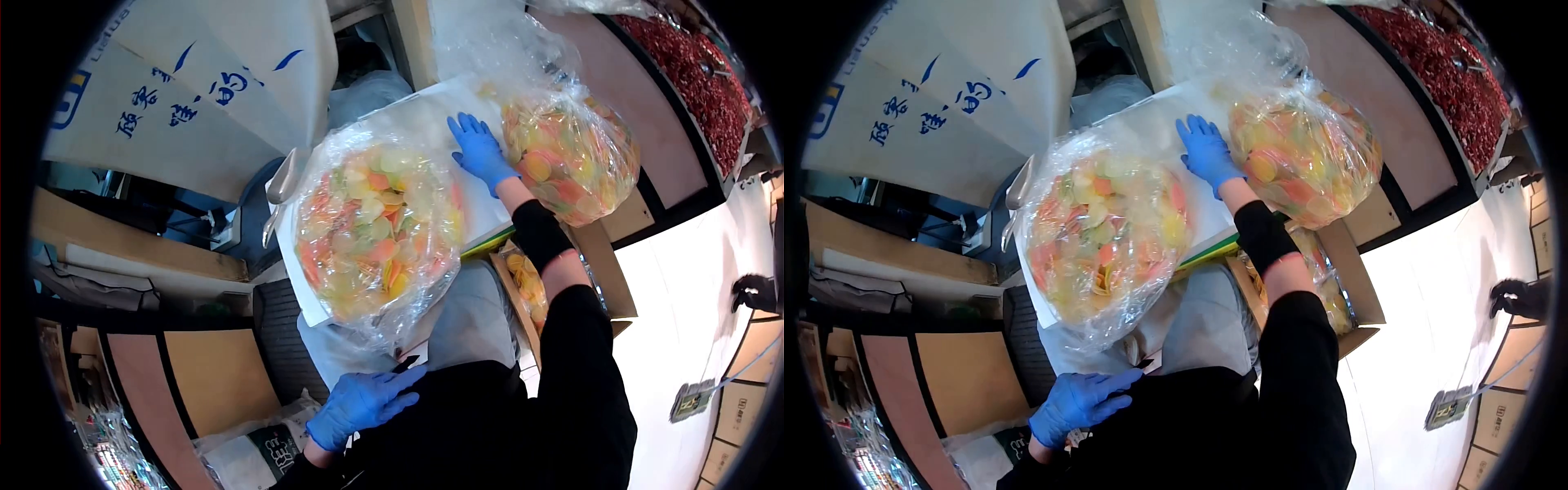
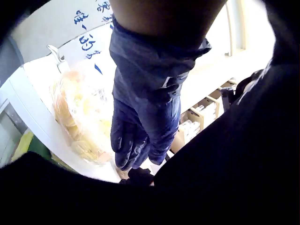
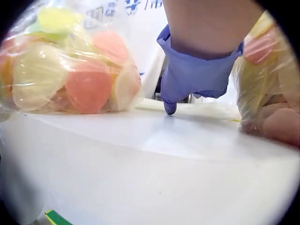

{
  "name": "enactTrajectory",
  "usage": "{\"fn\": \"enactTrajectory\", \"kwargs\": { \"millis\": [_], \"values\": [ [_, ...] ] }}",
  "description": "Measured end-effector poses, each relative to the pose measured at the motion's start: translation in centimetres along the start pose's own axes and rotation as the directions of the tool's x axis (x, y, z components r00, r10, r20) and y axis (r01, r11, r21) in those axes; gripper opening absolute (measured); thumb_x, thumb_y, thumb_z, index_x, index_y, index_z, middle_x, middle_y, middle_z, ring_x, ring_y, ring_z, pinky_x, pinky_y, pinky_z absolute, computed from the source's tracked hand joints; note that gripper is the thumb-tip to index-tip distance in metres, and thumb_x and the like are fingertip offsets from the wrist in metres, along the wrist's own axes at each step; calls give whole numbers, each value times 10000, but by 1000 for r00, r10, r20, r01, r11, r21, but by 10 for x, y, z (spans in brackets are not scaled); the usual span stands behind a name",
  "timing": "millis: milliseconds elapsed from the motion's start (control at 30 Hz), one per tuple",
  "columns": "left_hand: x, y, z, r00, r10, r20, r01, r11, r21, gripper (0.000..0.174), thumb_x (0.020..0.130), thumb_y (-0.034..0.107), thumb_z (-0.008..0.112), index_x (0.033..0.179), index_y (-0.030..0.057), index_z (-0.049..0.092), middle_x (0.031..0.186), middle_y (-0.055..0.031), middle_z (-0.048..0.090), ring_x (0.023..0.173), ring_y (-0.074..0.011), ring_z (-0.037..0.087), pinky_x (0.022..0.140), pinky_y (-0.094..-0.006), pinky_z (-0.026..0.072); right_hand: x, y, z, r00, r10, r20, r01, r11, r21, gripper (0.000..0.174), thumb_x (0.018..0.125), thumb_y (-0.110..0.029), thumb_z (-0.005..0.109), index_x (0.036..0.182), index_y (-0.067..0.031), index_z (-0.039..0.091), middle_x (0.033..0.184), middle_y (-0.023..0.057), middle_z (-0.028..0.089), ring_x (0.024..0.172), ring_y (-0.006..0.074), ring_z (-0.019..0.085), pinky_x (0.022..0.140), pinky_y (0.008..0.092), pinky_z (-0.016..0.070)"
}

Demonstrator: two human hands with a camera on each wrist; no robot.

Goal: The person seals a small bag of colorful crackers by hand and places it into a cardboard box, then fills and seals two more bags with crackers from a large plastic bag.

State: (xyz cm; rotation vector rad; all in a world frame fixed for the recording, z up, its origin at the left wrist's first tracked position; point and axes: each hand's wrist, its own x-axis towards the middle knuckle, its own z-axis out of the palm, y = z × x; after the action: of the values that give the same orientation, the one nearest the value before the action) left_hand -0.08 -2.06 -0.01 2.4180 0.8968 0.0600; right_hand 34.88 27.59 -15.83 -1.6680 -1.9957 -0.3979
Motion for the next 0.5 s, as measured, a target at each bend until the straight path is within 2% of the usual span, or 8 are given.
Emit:
{"fn": "enactTrajectory", "kwargs": {
  "millis": [33, 133, 167, 200, 267, 367, 467, 500],
  "values": [
    [-8, -2, 0, 999, -16, -36, 15, 1000, -15, 435, 854, 375, 581, 1262, 238, 511, 724, -51, 641, 579, -244, 622, 488, -344, 487, 6, -1, -2, 999, 18, 36, -15, 996, -85, 458, 824, -202, 591, 1262, -123, 482, 1294, 119, 490, 1099, 338, 528, 920, 415, 437],
    [-33, -9, 1, 991, -86, -106, 80, 995, -64, 433, 847, 363, 596, 1253, 231, 522, 773, -37, 658, 603, -237, 632, 503, -333, 493, 15, -8, -32, 932, 48, 360, -27, 998, -64, 390, 798, -249, 614, 1151, -103, 538, 1138, 120, 566, 1022, 295, 567, 821, 412, 475],
    [-39, -10, 0, 987, -118, -105, 110, 991, -76, 432, 845, 362, 599, 1249, 229, 526, 782, -37, 661, 604, -236, 633, 503, -332, 494, 10, -5, -25, 967, -39, 252, 62, 995, -83, 247, 814, -238, 580, 1024, -107, 576, 949, 106, 610, 900, 279, 603, 726, 421, 493],
    [-44, -11, 1, 983, -149, -102, 140, 986, -90, 431, 843, 361, 603, 1246, 227, 530, 791, -36, 664, 605, -236, 634, 504, -331, 495, 9, -1, -23, 960, -52, 275, 86, 990, -113, 255, 826, -251, 569, 1041, -114, 579, 920, 107, 614, 867, 284, 609, 709, 419, 496],
    [-48, -14, 7, 983, -117, -144, 109, 992, -60, 427, 842, 358, 606, 1242, 228, 535, 789, -33, 664, 600, -234, 631, 498, -333, 492, 8, 6, -21, 945, -66, 322, 127, 977, -173, 273, 849, -276, 547, 1074, -127, 586, 862, 108, 622, 801, 294, 622, 675, 416, 503],
    [-47, -20, 9, 986, -46, -162, 42, 999, -28, 423, 843, 354, 606, 1241, 231, 536, 789, -33, 665, 590, -232, 627, 486, -337, 486, 17, 1, -66, 996, 43, 74, -26, 976, -218, 139, 830, -156, 513, 927, -141, 611, 719, 90, 622, 685, 289, 633, 604, 416, 508],
    [-44, -17, 7, 982, 22, -185, -25, 1000, -17, 420, 845, 352, 607, 1240, 231, 537, 790, -40, 665, 577, -237, 623, 473, -341, 480, 36, -1, -121, 987, 62, -146, -89, 979, -184, 138, 861, -192, 515, 920, -134, 626, 755, 111, 640, 663, 284, 631, 592, 403, 501],
    [-41, -16, 5, 979, 46, -198, -50, 999, -11, 418, 845, 352, 607, 1239, 230, 538, 789, -43, 665, 573, -240, 621, 469, -342, 478, 41, -3, -138, 966, 68, -249, -95, 991, -99, 151, 874, -214, 514, 925, -134, 631, 765, 121, 643, 667, 285, 630, 587, 401, 497]
  ]
}}
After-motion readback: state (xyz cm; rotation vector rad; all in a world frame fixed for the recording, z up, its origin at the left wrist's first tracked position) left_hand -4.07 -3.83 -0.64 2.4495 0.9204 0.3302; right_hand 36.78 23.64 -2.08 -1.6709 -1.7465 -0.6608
